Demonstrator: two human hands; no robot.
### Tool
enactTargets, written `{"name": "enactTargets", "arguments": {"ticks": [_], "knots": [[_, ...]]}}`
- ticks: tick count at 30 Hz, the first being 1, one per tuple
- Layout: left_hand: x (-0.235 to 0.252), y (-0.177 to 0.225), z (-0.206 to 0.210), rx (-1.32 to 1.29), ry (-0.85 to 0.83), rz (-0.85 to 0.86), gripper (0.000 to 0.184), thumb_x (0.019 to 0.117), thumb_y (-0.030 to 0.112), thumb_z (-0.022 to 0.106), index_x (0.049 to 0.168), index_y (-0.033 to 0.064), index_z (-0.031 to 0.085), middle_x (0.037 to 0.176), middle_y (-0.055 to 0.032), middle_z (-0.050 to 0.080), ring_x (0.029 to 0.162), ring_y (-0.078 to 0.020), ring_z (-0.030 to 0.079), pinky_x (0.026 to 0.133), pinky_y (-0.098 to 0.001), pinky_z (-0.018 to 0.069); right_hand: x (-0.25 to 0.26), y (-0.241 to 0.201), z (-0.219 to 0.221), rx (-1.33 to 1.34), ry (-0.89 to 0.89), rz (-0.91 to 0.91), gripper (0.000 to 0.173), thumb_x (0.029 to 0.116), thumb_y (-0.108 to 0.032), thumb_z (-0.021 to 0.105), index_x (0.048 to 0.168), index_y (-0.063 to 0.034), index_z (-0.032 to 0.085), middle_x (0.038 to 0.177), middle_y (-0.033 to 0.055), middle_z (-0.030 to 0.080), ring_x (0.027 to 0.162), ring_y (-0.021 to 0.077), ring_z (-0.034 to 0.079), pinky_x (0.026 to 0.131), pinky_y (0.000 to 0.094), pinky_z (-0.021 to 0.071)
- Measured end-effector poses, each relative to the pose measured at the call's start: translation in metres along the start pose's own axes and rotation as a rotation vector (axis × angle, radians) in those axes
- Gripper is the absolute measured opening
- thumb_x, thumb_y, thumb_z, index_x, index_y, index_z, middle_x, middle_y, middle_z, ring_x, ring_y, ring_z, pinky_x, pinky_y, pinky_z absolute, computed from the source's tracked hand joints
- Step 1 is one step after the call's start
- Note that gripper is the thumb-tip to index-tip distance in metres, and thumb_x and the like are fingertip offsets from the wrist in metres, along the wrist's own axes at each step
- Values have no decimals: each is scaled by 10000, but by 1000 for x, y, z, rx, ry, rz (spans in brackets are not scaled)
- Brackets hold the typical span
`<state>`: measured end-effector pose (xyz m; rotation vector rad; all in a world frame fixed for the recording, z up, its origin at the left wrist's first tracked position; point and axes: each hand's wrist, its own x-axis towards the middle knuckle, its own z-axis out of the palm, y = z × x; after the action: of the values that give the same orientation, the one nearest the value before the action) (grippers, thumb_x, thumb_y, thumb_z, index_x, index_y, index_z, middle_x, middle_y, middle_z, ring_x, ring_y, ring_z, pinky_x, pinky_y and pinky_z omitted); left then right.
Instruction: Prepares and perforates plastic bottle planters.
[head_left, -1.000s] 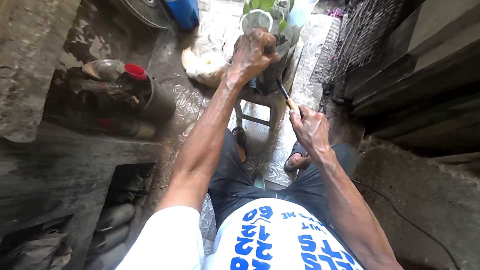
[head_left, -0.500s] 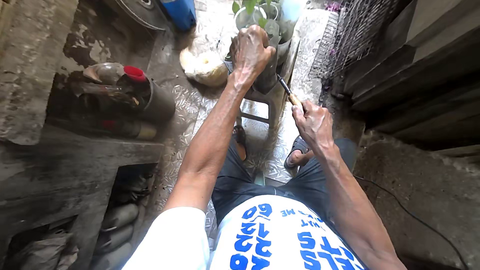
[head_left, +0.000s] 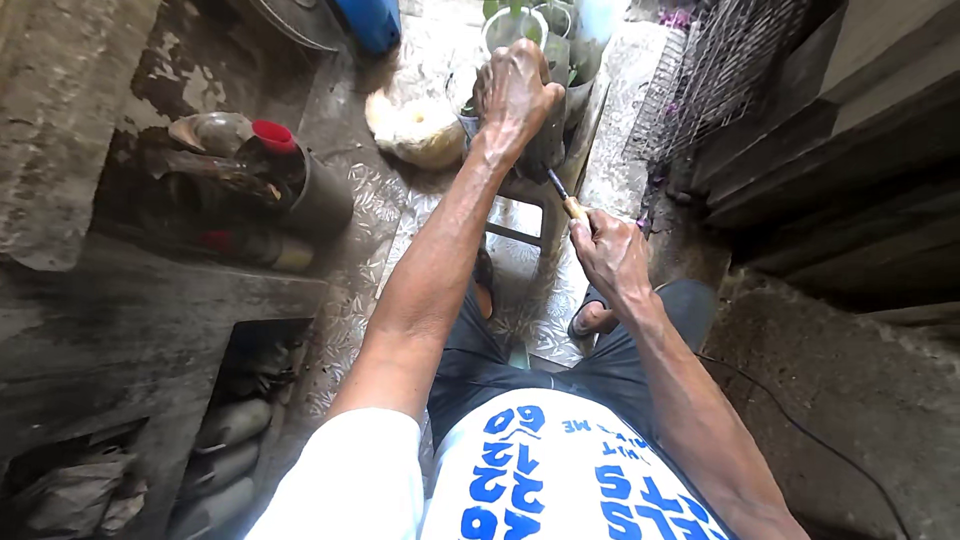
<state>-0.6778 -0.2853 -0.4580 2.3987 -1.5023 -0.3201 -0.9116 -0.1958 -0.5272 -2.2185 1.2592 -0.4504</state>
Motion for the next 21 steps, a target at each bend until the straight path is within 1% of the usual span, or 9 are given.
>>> {"name": "enactTargets", "arguments": {"ticks": [3, 6, 10, 13, 18, 20, 21], "knots": [[1, 1, 2, -5, -1, 8, 333, 895, 427, 692, 1028, 128, 751, 1121, -102, 730, 1122, -286, 671, 966, -521, 509, 2, -2, -1, -14, -3, 4, 433, 1080, -408, 413, 923, -68, 630, 662, 141, 575, 577, 351, 606, 479, 529, 433], [3, 2, 3, -1, -11, 6, 341, 904, 432, 684, 1048, 131, 749, 1144, -106, 726, 1140, -293, 666, 980, -524, 505, 2, 0, 0, -18, -5, 8, 454, 1081, -425, 407, 868, -77, 605, 641, 132, 553, 555, 340, 586, 465, 517, 413], [5, 1, 4, 6, -24, 9, 365, 911, 461, 672, 1074, 142, 745, 1167, -104, 721, 1154, -292, 662, 988, -531, 502, 2, 0, 1, -13, -28, 15, 449, 1079, -419, 406, 889, -74, 623, 664, 145, 568, 581, 351, 601, 478, 531, 422], [8, 2, 6, 21, -29, 5, 360, 915, 468, 664, 1067, 153, 745, 1150, -92, 728, 1138, -282, 669, 981, -524, 502, 3, -1, 2, -25, -25, 13, 442, 1085, -407, 411, 905, -65, 627, 670, 149, 575, 593, 359, 609, 486, 534, 432], [9, 4, 2, 4, -65, -9, 374, 918, 455, 674, 1103, 136, 735, 1204, -112, 710, 1195, -294, 644, 1020, -529, 481, 6, -7, -1, -54, -40, 21, 443, 1082, -411, 405, 897, -69, 616, 675, 150, 574, 606, 366, 611, 491, 540, 427], [10, 4, 2, -16, -71, -8, 375, 918, 450, 679, 1102, 128, 735, 1209, -109, 707, 1209, -285, 634, 1034, -524, 475, 13, -12, -3, -97, -82, 63, 455, 1076, -421, 401, 911, -64, 628, 716, 166, 609, 670, 380, 646, 538, 561, 455], [10, 4, 1, -23, -74, -11, 372, 919, 444, 678, 1109, 128, 734, 1213, -106, 705, 1215, -281, 631, 1038, -522, 473, 20, -17, -4, -131, -115, 111, 453, 1061, -420, 412, 925, -61, 653, 765, 172, 652, 745, 384, 678, 605, 576, 474]]}}
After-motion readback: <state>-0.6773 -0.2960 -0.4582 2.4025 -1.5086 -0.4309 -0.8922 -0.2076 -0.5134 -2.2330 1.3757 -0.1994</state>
